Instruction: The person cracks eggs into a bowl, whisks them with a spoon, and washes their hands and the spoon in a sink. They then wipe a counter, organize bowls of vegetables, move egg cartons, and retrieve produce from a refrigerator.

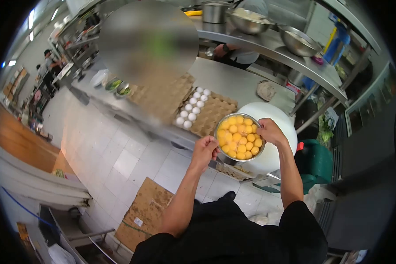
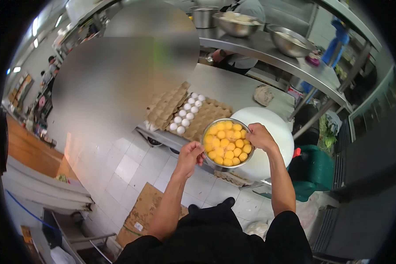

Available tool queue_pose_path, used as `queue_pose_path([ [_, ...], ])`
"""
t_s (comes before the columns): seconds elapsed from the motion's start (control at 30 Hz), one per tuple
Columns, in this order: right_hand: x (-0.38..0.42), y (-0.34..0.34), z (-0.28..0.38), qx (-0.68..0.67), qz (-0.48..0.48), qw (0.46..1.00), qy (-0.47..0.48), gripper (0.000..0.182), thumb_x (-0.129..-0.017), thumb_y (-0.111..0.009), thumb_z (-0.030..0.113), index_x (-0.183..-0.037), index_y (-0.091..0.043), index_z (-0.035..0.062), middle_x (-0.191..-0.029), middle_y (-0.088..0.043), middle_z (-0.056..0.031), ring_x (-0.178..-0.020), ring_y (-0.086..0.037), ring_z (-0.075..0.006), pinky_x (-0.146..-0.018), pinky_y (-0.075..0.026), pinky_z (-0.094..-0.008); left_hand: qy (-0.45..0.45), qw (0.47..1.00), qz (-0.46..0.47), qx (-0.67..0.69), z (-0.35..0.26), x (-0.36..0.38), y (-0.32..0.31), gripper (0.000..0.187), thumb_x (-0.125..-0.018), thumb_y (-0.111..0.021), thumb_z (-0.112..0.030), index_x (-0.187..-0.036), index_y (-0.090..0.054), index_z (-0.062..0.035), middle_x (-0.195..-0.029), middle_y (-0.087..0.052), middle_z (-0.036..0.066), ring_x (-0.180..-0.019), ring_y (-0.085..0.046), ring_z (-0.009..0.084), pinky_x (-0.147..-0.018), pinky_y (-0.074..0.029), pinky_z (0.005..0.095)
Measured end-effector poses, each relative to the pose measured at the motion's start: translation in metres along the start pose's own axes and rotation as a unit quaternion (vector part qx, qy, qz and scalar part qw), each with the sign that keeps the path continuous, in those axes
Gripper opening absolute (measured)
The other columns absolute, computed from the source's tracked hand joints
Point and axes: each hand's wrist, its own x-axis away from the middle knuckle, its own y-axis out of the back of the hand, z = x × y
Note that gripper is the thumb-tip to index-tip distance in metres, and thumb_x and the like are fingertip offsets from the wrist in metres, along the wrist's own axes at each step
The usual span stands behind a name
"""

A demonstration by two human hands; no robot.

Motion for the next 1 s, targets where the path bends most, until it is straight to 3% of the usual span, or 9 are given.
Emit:
queue_pose_path([
  [0.2, -0.017, -0.070, 0.061, 0.016, 0.065, 0.996, 0.052, 0.012, -0.069, -0.054, 0.008, -0.072, -0.056, -0.0037, -0.060, -0.054, -0.0055, -0.054, -0.051, -0.0142, -0.049, -0.042, -0.0299, -0.028, 0.998, -0.050, 0.024, -0.023, 0.047, 0.075, 0.012, -0.085, -0.055, -0.011, -0.075, -0.053, -0.0059, -0.061, -0.055, 0.003, -0.047, -0.046, 0.0067, -0.042, -0.037, 0.0204],
  [0.43, -0.027, -0.174, 0.142, -0.011, 0.164, 0.977, 0.137, 0.010, -0.070, -0.053, 0.006, -0.073, -0.056, -0.0026, -0.060, -0.053, -0.0027, -0.056, -0.050, -0.0109, -0.048, -0.040, -0.0279, -0.099, 0.975, -0.193, 0.038, -0.028, 0.128, 0.159, 0.012, -0.085, -0.056, -0.011, -0.075, -0.054, -0.0035, -0.060, -0.055, 0.003, -0.046, -0.046, 0.0064, -0.041, -0.038, 0.0198],
  [0.47, -0.056, -0.184, 0.160, 0.002, 0.193, 0.973, 0.126, 0.010, -0.070, -0.052, 0.006, -0.074, -0.056, -0.0026, -0.061, -0.053, -0.0024, -0.056, -0.050, -0.0102, -0.047, -0.040, -0.0274, -0.075, 0.974, -0.206, 0.058, -0.042, 0.112, 0.175, 0.012, -0.085, -0.056, -0.011, -0.075, -0.054, -0.0035, -0.060, -0.055, 0.003, -0.046, -0.046, 0.0064, -0.041, -0.038, 0.0198],
  [0.6, -0.073, -0.255, 0.198, -0.039, 0.269, 0.934, 0.230, 0.008, -0.071, -0.051, 0.005, -0.072, -0.054, -0.0026, -0.058, -0.050, -0.0017, -0.049, -0.048, -0.0102, -0.041, -0.039, -0.0274, -0.113, 0.942, -0.311, 0.058, -0.039, 0.148, 0.218, 0.012, -0.085, -0.055, -0.008, -0.074, -0.054, -0.0032, -0.059, -0.054, 0.003, -0.046, -0.047, 0.0063, -0.041, -0.037, 0.0194],
  [0.73, -0.077, -0.320, 0.244, 0.005, 0.334, 0.916, 0.224, 0.009, -0.070, -0.051, 0.005, -0.072, -0.053, -0.0031, -0.057, -0.051, -0.0055, -0.051, -0.050, -0.0120, -0.045, -0.041, -0.0289, -0.120, 0.901, -0.412, 0.057, -0.030, 0.175, 0.259, 0.012, -0.084, -0.056, -0.009, -0.074, -0.053, -0.0039, -0.059, -0.053, 0.002, -0.046, -0.045, 0.0057, -0.042, -0.036, 0.0200],
  [0.77, -0.089, -0.346, 0.242, 0.038, 0.309, 0.904, 0.293, 0.011, -0.069, -0.052, 0.007, -0.072, -0.051, -0.0040, -0.058, -0.049, -0.0088, -0.056, -0.049, -0.0140, -0.051, -0.041, -0.0311, -0.116, 0.890, -0.439, 0.048, -0.028, 0.182, 0.268, 0.013, -0.084, -0.057, -0.010, -0.073, -0.053, -0.0045, -0.059, -0.052, 0.001, -0.047, -0.045, 0.0055, -0.042, -0.036, 0.0202],
  [0.8, -0.088, -0.363, 0.253, 0.026, 0.333, 0.893, 0.300, 0.013, -0.068, -0.052, 0.008, -0.072, -0.050, -0.0045, -0.059, -0.048, -0.0108, -0.059, -0.048, -0.0151, -0.055, -0.040, -0.0326, -0.112, 0.874, -0.471, 0.041, -0.025, 0.191, 0.276, 0.013, -0.084, -0.057, -0.011, -0.073, -0.053, -0.0051, -0.060, -0.052, 0.000, -0.048, -0.045, 0.0054, -0.042, -0.036, 0.0204],
  [0.9, -0.087, -0.417, 0.284, 0.081, 0.361, 0.836, 0.405, 0.013, -0.068, -0.052, 0.007, -0.071, -0.049, -0.0050, -0.058, -0.049, -0.0106, -0.057, -0.046, -0.0141, -0.053, -0.039, -0.0327, -0.122, 0.825, -0.550, 0.033, -0.012, 0.207, 0.302, 0.014, -0.083, -0.058, -0.010, -0.072, -0.051, -0.0062, -0.060, -0.050, -0.001, -0.049, -0.044, 0.0049, -0.043, -0.035, 0.0204],
  [1.0, -0.070, -0.457, 0.313, 0.025, 0.434, 0.829, 0.351, 0.013, -0.067, -0.052, 0.007, -0.068, -0.049, -0.0058, -0.058, -0.048, -0.0122, -0.056, -0.046, -0.0142, -0.052, -0.038, -0.0330, -0.122, 0.783, -0.609, 0.028, -0.003, 0.231, 0.324, 0.015, -0.081, -0.059, -0.011, -0.071, -0.050, -0.0071, -0.060, -0.048, -0.002, -0.050, -0.044, 0.0046, -0.043, -0.034, 0.0204],
])
